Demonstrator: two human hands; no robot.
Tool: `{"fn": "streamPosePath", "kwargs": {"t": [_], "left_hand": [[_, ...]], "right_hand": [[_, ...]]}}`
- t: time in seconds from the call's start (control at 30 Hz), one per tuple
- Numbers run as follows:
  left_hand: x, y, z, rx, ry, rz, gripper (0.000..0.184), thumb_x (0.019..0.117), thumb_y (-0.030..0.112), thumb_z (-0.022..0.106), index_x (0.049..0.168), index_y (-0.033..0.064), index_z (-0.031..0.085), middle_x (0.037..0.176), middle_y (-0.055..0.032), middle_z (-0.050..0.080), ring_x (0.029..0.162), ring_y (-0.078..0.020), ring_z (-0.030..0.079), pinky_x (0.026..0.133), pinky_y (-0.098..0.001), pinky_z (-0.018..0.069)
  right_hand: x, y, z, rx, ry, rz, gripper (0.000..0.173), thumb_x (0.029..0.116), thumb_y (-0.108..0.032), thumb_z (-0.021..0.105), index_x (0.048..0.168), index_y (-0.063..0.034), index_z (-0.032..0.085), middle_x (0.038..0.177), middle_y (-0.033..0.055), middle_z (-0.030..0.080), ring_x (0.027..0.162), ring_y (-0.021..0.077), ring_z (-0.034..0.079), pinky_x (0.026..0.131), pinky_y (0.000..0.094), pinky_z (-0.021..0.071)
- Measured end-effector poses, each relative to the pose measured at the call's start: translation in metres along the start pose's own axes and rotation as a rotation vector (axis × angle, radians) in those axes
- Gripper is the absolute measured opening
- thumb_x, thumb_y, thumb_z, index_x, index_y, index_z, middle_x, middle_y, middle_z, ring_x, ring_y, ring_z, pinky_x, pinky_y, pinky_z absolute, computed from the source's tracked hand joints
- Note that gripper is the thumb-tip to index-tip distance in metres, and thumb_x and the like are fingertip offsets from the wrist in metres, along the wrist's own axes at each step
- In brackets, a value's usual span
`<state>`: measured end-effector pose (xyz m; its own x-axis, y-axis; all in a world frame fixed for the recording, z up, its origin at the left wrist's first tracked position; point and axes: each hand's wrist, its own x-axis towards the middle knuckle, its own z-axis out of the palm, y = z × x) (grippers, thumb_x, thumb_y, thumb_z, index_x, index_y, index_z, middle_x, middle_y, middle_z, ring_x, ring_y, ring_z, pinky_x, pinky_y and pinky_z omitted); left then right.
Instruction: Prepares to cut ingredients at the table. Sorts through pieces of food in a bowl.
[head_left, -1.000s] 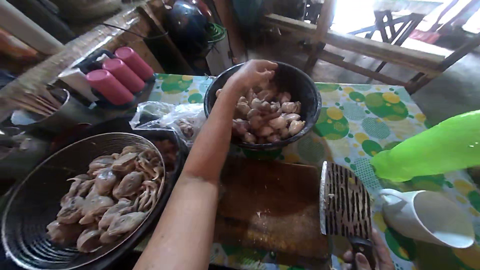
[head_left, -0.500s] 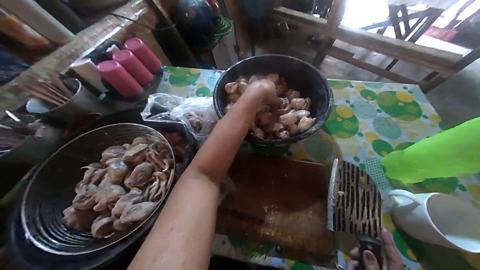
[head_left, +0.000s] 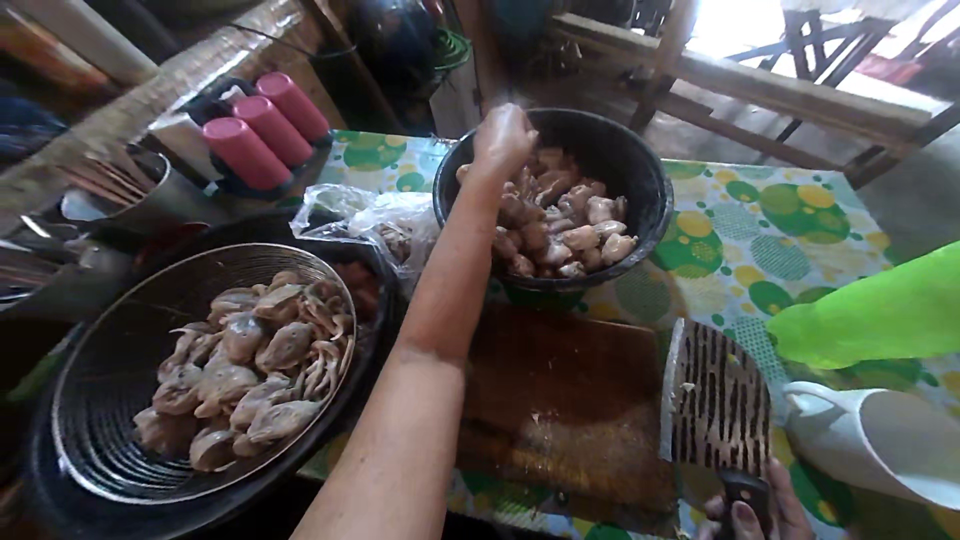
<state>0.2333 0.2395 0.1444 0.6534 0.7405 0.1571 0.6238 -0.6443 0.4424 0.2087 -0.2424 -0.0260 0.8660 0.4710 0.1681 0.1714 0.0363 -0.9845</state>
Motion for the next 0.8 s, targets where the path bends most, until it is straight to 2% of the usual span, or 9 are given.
{"fn": "streamPosePath", "kwargs": {"t": [0.07,0.2,0.27,0.33,0.47,0.57,0.67,0.7,0.8], "left_hand": [[0.002,-0.009,-0.001,0.062,0.007,-0.073,0.031,0.1007,0.029,0.062,0.114,0.0034,0.073,0.122,-0.021,0.069,0.121,-0.0384,0.064,0.101,-0.0623,0.0488],[0.0,-0.008,-0.001,-0.001,0.041,-0.032,0.03,0.0995,0.027,0.064,0.118,0.0055,0.073,0.124,-0.0186,0.069,0.122,-0.0364,0.063,0.103,-0.0616,0.0477],[-0.005,-0.004,-0.003,-0.039,0.15,-0.07,0.031,0.1024,0.026,0.06,0.122,0.0054,0.071,0.127,-0.0183,0.068,0.123,-0.0349,0.063,0.104,-0.0582,0.0479],[-0.008,-0.003,-0.008,-0.031,0.235,-0.192,0.033,0.1038,0.026,0.055,0.125,0.0046,0.069,0.13,-0.0187,0.067,0.126,-0.0343,0.062,0.105,-0.0555,0.0484],[-0.012,0.0,-0.003,0.101,0.042,-0.35,0.04,0.1034,0.029,0.055,0.121,-0.005,0.066,0.131,-0.0282,0.063,0.126,-0.0427,0.061,0.1,-0.0643,0.0483],[-0.004,-0.006,0.005,0.109,-0.107,-0.349,0.042,0.0989,0.032,0.06,0.121,-0.003,0.067,0.132,-0.0275,0.062,0.127,-0.0435,0.059,0.099,-0.0673,0.0472],[0.013,-0.023,0.013,-0.036,-0.227,-0.316,0.043,0.0955,0.037,0.066,0.118,-0.0003,0.068,0.117,-0.022,0.068,0.109,-0.0355,0.066,0.093,-0.06,0.0517],[0.016,-0.026,0.013,-0.089,-0.254,-0.317,0.046,0.0967,0.039,0.065,0.119,-0.0001,0.068,0.117,-0.0211,0.068,0.108,-0.0338,0.066,0.093,-0.0584,0.0519],[0.024,-0.032,0.016,-0.268,-0.307,-0.277,0.06,0.1045,0.053,0.05,0.135,0.0028,0.061,0.13,-0.0205,0.063,0.118,-0.0321,0.062,0.101,-0.0565,0.0487]], "right_hand": [[0.0,0.0,0.0,0.006,0.002,-0.001,0.056,0.1066,-0.009,0.043,0.155,0.008,0.02,0.115,-0.0032,0.063,0.068,-0.0046,0.065,0.059,0.0162,0.0584],[-0.003,-0.001,0.001,0.075,-0.042,-0.051,0.055,0.1071,-0.011,0.047,0.155,0.0039,0.024,0.116,-0.0095,0.065,0.067,-0.0043,0.065,0.058,0.0176,0.0595],[-0.003,-0.001,0.0,0.087,-0.043,-0.042,0.055,0.107,-0.011,0.047,0.155,0.003,0.024,0.109,-0.0111,0.066,0.066,-0.004,0.065,0.057,0.0174,0.0593],[-0.003,0.0,0.0,0.092,-0.047,-0.045,0.055,0.107,-0.012,0.048,0.156,0.0008,0.026,0.108,-0.0128,0.067,0.066,-0.0041,0.066,0.057,0.017,0.0591],[-0.002,-0.003,0.0,0.065,-0.053,-0.063,0.058,0.1064,-0.011,0.048,0.154,0.0093,0.021,0.116,-0.0084,0.064,0.068,-0.0053,0.065,0.06,0.017,0.0595],[-0.002,-0.001,-0.001,0.083,-0.051,-0.064,0.057,0.1066,-0.009,0.047,0.155,0.0082,0.021,0.123,-0.0059,0.062,0.07,-0.0047,0.065,0.061,0.0177,0.0597],[-0.003,-0.001,-0.001,0.09,-0.05,-0.056,0.057,0.1063,-0.008,0.047,0.154,0.0085,0.021,0.125,-0.005,0.061,0.071,-0.0044,0.066,0.061,0.0181,0.0602],[-0.003,-0.001,-0.001,0.079,-0.049,-0.052,0.057,0.1061,-0.008,0.047,0.154,0.0092,0.021,0.125,-0.0042,0.061,0.071,-0.0045,0.065,0.061,0.0178,0.0599],[-0.001,-0.002,0.001,0.025,0.001,-0.023,0.056,0.1052,-0.006,0.044,0.153,0.0116,0.021,0.122,0.0009,0.06,0.07,-0.0056,0.065,0.061,0.0156,0.0583]]}}
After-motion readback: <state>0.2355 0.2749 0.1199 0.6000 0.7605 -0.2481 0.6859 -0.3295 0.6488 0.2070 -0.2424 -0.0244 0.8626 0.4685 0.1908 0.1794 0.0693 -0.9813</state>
